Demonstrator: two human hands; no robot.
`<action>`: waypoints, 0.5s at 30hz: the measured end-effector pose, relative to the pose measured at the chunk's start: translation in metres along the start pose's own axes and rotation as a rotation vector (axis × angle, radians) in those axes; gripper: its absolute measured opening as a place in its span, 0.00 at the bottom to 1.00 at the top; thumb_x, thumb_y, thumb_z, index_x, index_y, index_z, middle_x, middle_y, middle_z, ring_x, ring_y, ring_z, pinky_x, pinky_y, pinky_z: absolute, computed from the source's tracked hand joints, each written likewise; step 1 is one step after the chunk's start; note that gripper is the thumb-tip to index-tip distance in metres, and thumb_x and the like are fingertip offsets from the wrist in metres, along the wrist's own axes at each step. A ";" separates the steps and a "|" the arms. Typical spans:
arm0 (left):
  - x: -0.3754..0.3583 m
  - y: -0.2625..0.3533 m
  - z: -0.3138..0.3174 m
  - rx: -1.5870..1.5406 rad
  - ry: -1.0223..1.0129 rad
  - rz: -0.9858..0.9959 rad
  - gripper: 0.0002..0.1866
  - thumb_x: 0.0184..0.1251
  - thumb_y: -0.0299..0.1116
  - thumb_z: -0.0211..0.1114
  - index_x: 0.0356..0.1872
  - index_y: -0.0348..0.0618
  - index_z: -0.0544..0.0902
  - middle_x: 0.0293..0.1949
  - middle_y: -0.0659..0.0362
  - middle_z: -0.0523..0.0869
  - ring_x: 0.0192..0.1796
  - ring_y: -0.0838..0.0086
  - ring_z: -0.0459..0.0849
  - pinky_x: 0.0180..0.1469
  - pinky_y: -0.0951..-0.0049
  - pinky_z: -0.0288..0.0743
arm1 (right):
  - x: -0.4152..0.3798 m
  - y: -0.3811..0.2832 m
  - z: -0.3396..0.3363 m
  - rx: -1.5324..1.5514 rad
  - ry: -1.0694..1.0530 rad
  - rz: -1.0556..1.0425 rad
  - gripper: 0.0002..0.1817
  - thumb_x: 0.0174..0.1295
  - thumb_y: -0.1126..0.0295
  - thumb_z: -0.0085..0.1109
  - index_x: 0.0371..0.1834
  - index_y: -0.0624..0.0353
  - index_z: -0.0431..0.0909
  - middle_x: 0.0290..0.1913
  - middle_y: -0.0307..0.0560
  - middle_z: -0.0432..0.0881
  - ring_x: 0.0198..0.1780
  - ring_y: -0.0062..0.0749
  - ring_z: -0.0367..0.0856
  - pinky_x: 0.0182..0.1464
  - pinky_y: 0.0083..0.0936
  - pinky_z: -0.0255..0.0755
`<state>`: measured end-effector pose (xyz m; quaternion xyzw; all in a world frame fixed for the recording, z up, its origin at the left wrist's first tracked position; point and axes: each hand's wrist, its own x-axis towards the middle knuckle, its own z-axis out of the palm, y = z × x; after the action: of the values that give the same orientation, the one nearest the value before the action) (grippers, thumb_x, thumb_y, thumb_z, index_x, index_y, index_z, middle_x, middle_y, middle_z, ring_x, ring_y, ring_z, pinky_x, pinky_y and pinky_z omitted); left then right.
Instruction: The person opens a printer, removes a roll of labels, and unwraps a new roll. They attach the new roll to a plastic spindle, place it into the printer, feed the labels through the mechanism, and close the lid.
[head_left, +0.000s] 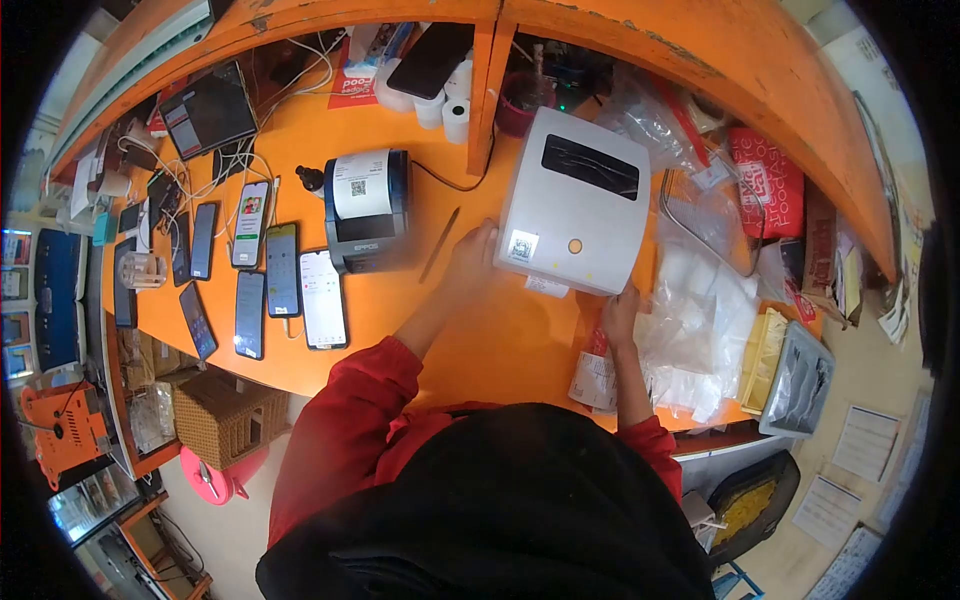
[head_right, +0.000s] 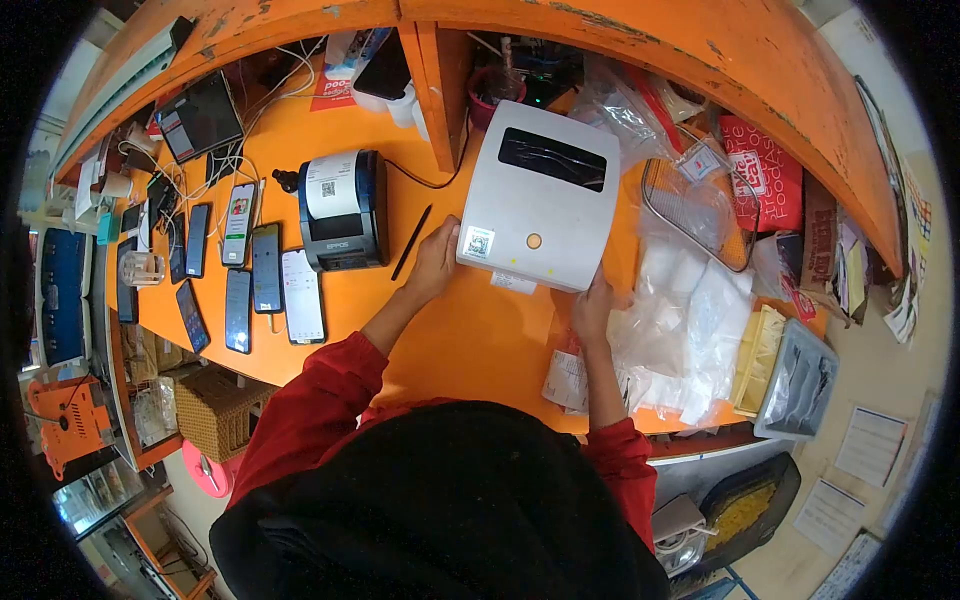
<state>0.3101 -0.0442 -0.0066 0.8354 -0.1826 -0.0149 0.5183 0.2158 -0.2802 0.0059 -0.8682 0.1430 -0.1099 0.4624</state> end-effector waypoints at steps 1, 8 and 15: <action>0.000 0.002 -0.001 -0.010 -0.006 -0.011 0.12 0.73 0.35 0.38 0.37 0.38 0.66 0.26 0.42 0.74 0.31 0.49 0.76 0.34 0.60 0.68 | 0.000 0.003 0.000 -0.022 0.001 -0.014 0.21 0.59 0.81 0.41 0.58 0.69 0.64 0.44 0.62 0.78 0.47 0.46 0.78 0.49 0.30 0.69; 0.000 0.012 -0.011 -0.037 -0.066 -0.118 0.16 0.73 0.40 0.36 0.35 0.38 0.67 0.21 0.42 0.72 0.27 0.50 0.75 0.31 0.61 0.67 | -0.001 -0.001 -0.007 -0.045 -0.026 0.025 0.19 0.64 0.74 0.38 0.56 0.70 0.65 0.46 0.63 0.77 0.48 0.47 0.77 0.51 0.30 0.68; 0.019 0.046 -0.024 -0.053 0.038 -0.132 0.20 0.71 0.43 0.42 0.35 0.35 0.74 0.19 0.41 0.73 0.25 0.51 0.76 0.30 0.61 0.67 | 0.016 -0.029 -0.017 -0.005 0.195 -0.081 0.20 0.69 0.64 0.36 0.50 0.71 0.70 0.40 0.52 0.78 0.39 0.34 0.76 0.42 0.26 0.69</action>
<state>0.3198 -0.0482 0.0478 0.8317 -0.1169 -0.0381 0.5414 0.2295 -0.2835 0.0406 -0.8595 0.1523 -0.2119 0.4395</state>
